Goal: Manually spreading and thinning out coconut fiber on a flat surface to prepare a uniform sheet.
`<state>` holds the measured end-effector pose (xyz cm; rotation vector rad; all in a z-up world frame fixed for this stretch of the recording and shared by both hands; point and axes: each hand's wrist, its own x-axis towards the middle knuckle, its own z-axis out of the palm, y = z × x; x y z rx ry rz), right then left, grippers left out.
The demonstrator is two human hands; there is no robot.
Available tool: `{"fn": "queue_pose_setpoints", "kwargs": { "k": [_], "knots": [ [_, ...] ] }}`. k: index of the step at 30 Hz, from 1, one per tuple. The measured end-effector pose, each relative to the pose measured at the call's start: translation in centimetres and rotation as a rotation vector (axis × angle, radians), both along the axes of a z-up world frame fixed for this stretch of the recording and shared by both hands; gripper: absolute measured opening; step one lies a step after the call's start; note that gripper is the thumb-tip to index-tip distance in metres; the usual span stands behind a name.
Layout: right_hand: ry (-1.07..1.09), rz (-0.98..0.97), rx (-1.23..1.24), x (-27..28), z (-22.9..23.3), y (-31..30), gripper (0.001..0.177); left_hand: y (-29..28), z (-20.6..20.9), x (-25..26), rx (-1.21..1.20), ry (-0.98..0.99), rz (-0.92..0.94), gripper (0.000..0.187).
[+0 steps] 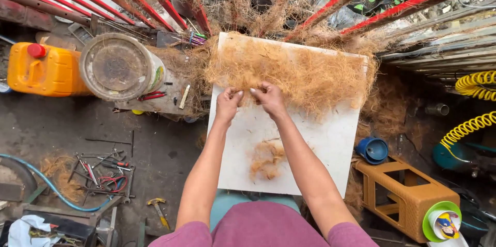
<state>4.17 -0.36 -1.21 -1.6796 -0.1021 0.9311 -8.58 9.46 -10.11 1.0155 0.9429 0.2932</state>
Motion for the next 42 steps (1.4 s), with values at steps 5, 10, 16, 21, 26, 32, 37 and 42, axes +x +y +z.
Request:
{"fn": "queue_pose_setpoints", "kwargs": {
  "k": [5,10,16,21,26,32,37,42],
  "knots": [
    [-0.024,-0.111,-0.037,0.3,-2.4,-1.1,0.011,2.4,1.8,1.4,0.020,0.061,0.028,0.015],
    [-0.062,-0.188,-0.039,-0.1,-1.4,-1.5,0.012,3.6,2.0,1.8,0.025,0.170,0.140,0.012],
    [-0.087,-0.316,-0.091,0.9,-2.9,-3.7,0.018,5.1,-1.6,0.6,0.198,0.283,0.228,0.019],
    [-0.141,-0.425,-0.128,1.1,-3.3,-4.4,0.011,4.8,-2.2,0.7,0.431,0.284,0.338,0.015],
    [-0.160,-0.387,-0.171,0.0,-3.7,-3.8,0.010,2.1,8.3,1.6,1.015,0.180,0.087,0.054],
    [-0.135,-0.402,-0.170,-1.0,-6.9,-4.4,0.013,-0.8,3.5,0.6,1.336,0.344,-0.824,0.062],
    [-0.080,-0.322,-0.128,-2.0,-4.0,-9.0,0.030,-2.5,4.1,-0.5,1.221,0.465,-0.821,0.065],
    [-0.347,-0.150,-0.337,-3.8,0.3,-20.6,0.023,-9.4,4.0,-6.8,1.267,0.115,-0.704,0.071]
  ]
}}
